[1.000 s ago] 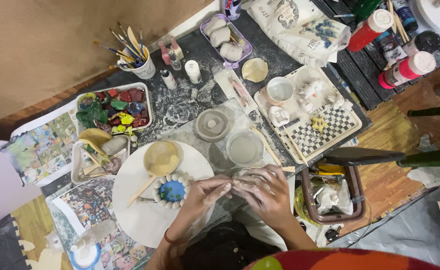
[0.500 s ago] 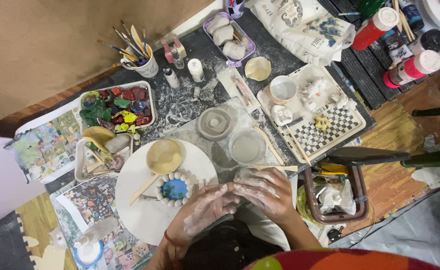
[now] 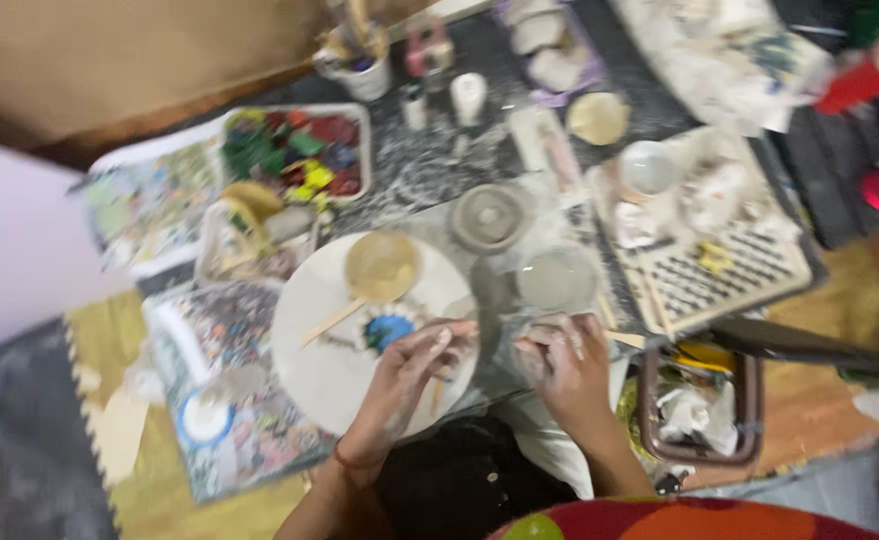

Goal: The person smooths the interior of a clay pot using a brush and a sponge, then shapes the rim with their fingers. They place the pot on the table and briefly handle a small clay piece.

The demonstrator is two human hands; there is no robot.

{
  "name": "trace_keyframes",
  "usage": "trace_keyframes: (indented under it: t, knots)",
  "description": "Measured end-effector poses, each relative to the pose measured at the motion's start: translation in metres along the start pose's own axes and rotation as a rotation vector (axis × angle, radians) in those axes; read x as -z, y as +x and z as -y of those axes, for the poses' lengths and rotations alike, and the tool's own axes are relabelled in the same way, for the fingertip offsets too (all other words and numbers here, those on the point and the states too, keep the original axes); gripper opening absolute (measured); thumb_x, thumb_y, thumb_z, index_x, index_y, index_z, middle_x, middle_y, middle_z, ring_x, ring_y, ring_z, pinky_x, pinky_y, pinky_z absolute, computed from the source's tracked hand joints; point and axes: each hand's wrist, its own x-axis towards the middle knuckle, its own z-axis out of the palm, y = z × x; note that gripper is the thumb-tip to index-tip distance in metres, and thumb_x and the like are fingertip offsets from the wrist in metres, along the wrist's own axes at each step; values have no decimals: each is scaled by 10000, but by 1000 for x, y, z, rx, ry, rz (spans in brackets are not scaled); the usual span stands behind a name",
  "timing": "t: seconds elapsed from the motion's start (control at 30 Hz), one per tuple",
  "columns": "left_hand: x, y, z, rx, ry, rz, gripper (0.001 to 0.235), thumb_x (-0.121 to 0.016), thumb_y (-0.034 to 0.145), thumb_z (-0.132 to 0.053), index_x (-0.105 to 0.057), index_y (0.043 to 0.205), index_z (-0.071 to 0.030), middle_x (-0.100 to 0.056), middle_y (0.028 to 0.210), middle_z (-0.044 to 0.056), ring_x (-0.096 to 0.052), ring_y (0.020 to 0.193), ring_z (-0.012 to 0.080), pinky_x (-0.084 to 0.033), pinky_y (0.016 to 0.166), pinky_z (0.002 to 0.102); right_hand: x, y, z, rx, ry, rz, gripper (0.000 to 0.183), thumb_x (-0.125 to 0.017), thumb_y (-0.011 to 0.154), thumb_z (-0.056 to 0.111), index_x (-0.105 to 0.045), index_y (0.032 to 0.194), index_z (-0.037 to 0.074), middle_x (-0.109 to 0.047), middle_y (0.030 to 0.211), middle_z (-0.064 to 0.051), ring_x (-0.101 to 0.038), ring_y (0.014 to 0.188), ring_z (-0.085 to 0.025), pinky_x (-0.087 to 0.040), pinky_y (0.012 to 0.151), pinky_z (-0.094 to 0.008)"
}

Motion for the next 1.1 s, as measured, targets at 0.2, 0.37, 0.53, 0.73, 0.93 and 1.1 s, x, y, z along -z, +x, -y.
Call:
trace_keyframes:
  t: [0.2,0.37,0.53,0.73,0.93,1.1]
  knots:
    - [12,-17,6,-217,195,-30,318,-534,1083,-211,-710,1278,-32,-714,1241,53,-650,1067,132,-537,960,301,-24,12,19,97,57,131,125,-712,855,32,-630,950,39,-669,972,-109,-589,871,-345,-467,816,-466]
    - [26,-34,-3,-375,323,-78,313,-512,1119,-218,-707,1283,-38,-724,1259,90,-637,1195,199,-499,1062,336,-42,22,43,102,87,213,101,-718,858,36,-650,933,36,-676,944,-123,-586,839,-348,-457,773,-450]
    - [43,-45,-11,-356,366,-130,309,-516,1115,-222,-722,1273,-55,-726,1177,86,-655,1136,220,-488,1054,356,-58,20,49,96,58,308,91,-701,872,25,-632,929,42,-659,909,-115,-579,843,-354,-462,787,-476]
    - [54,-45,-5,-499,352,-149,278,-529,1121,-193,-690,1316,-77,-703,1229,78,-646,1172,217,-491,1082,344,-62,12,41,-84,13,269,245,-834,902,108,-597,906,46,-667,944,-93,-554,795,-293,-454,753,-431]
    - [46,-32,-9,-433,360,-115,249,-597,1089,-175,-685,1307,-94,-704,1184,61,-666,1084,190,-533,981,319,-42,20,40,-51,-93,165,273,-880,885,102,-613,929,67,-678,916,-62,-627,846,-240,-396,872,-393]
    - [41,-26,-18,-458,408,-81,242,-610,1079,-172,-682,1293,-85,-700,1160,66,-664,1072,194,-532,972,321,-32,23,29,-150,-145,213,166,-844,965,128,-687,936,84,-687,899,-35,-569,736,-187,-363,886,-327]
